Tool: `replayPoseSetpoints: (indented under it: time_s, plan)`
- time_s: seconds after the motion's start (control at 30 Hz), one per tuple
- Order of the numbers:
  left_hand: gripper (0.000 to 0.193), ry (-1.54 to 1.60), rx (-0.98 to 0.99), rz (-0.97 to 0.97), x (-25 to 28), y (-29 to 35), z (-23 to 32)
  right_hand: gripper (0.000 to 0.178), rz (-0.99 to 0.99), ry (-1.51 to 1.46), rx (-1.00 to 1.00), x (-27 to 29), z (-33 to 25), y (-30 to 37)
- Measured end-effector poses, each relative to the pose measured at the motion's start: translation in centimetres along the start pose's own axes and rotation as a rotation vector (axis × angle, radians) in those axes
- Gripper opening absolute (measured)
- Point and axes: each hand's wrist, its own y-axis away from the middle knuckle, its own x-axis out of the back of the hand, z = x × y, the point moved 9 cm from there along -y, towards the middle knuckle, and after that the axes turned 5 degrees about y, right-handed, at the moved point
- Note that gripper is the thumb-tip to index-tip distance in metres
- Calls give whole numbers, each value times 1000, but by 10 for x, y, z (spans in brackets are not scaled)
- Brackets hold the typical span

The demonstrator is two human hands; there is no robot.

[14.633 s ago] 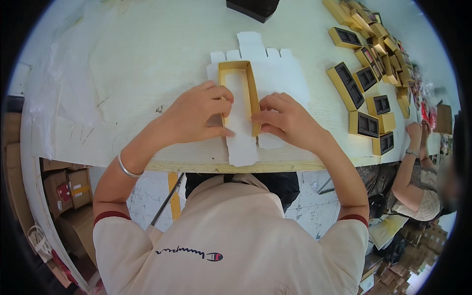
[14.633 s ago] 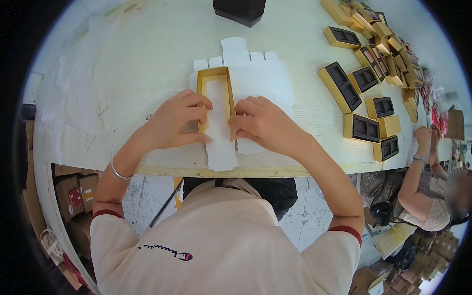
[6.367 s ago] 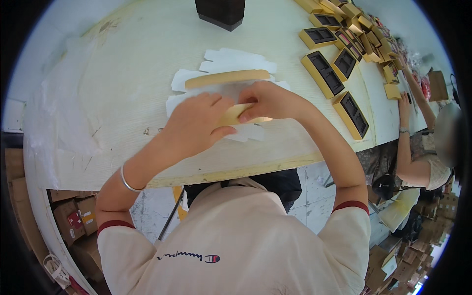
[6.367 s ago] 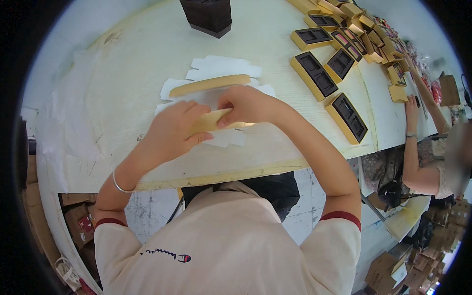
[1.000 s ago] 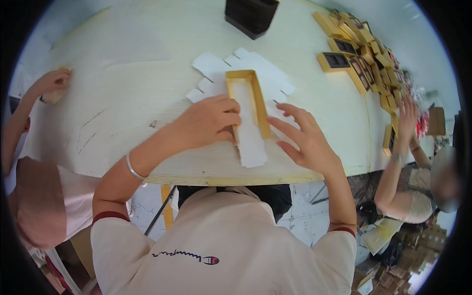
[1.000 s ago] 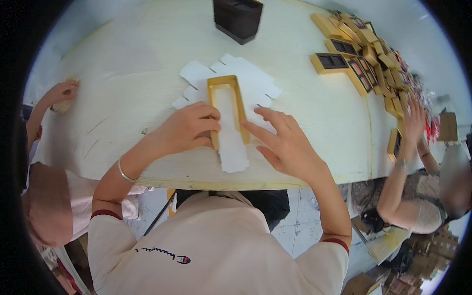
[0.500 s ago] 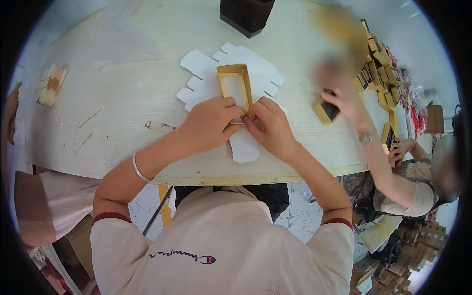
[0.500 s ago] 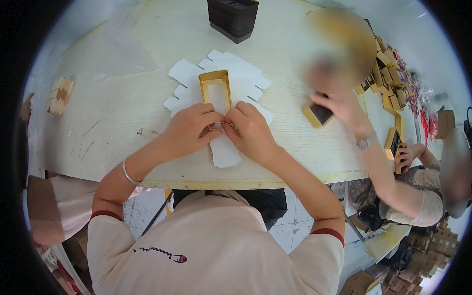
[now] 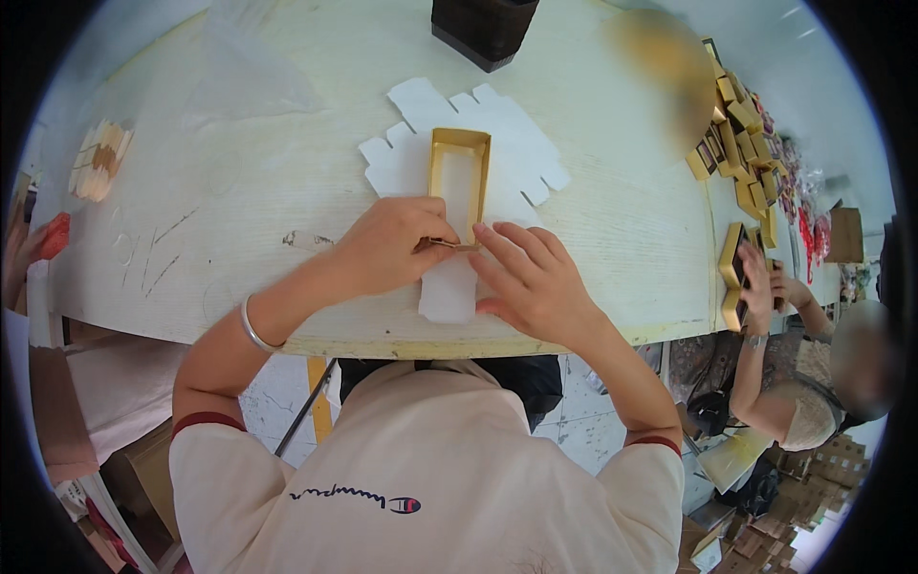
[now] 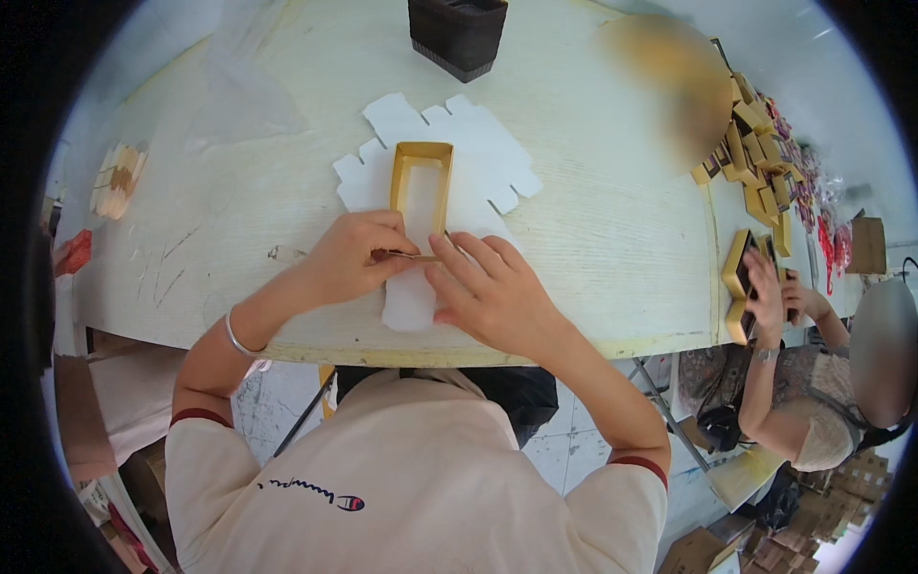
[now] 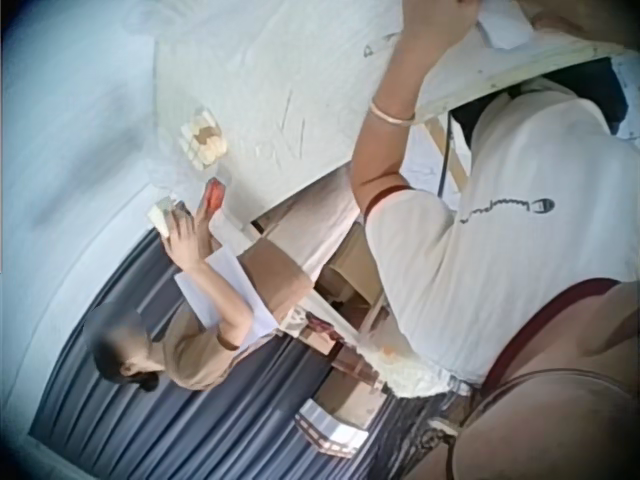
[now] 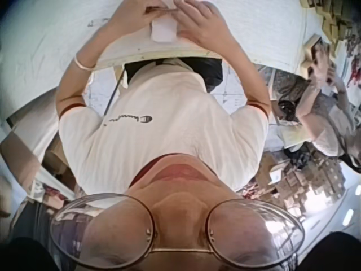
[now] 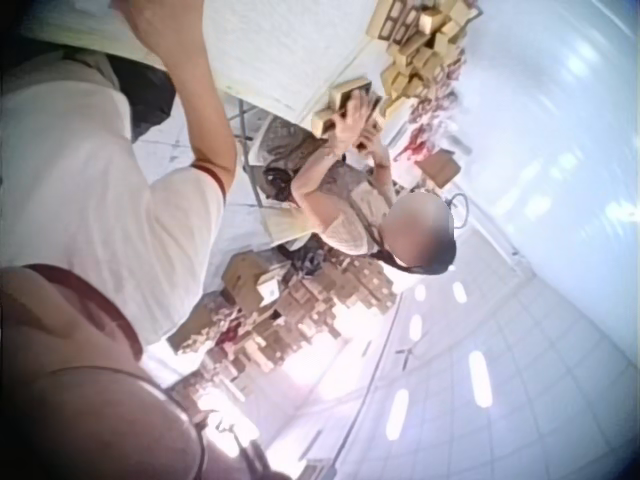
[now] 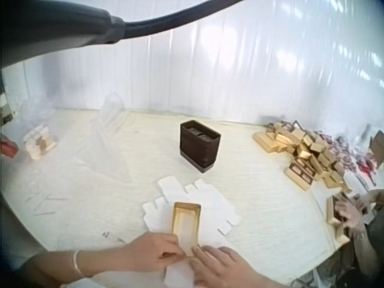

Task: The person folds flat white cardboard pieces into small rectangular boxes, inserts black rectangular items into them, and places the completed boxes on the table. The process repeats continuously with multiple units.

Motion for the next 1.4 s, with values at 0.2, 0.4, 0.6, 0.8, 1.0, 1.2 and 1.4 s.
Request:
replayPoseSetpoints:
  time_s: [0.2,0.4,0.6,0.8,1.0,1.2,1.4]
  plan:
    - [17,371,177,-78,-2,-4,-20,18,206,-333,-266,-7,42,-6]
    - [27,470,101,46,-2,-1,-12,8,250,-593,-474,-19,62,-5]
    - [14,150,-39,187,2,2,-2,19,287,-107,-274,1,30,-13]
    - [13,-113,-144,260,-7,12,12,21,141,231,-93,-20,17,-13]
    - [8,-239,-116,180,1,4,8,12,-185,-100,-204,-38,35,-35]
    - [6,-95,-9,160,7,-1,5,6,-17,-462,-288,-19,49,-25]
    - [38,23,77,99,-3,-2,6,18,-203,-499,-271,-32,58,-23]
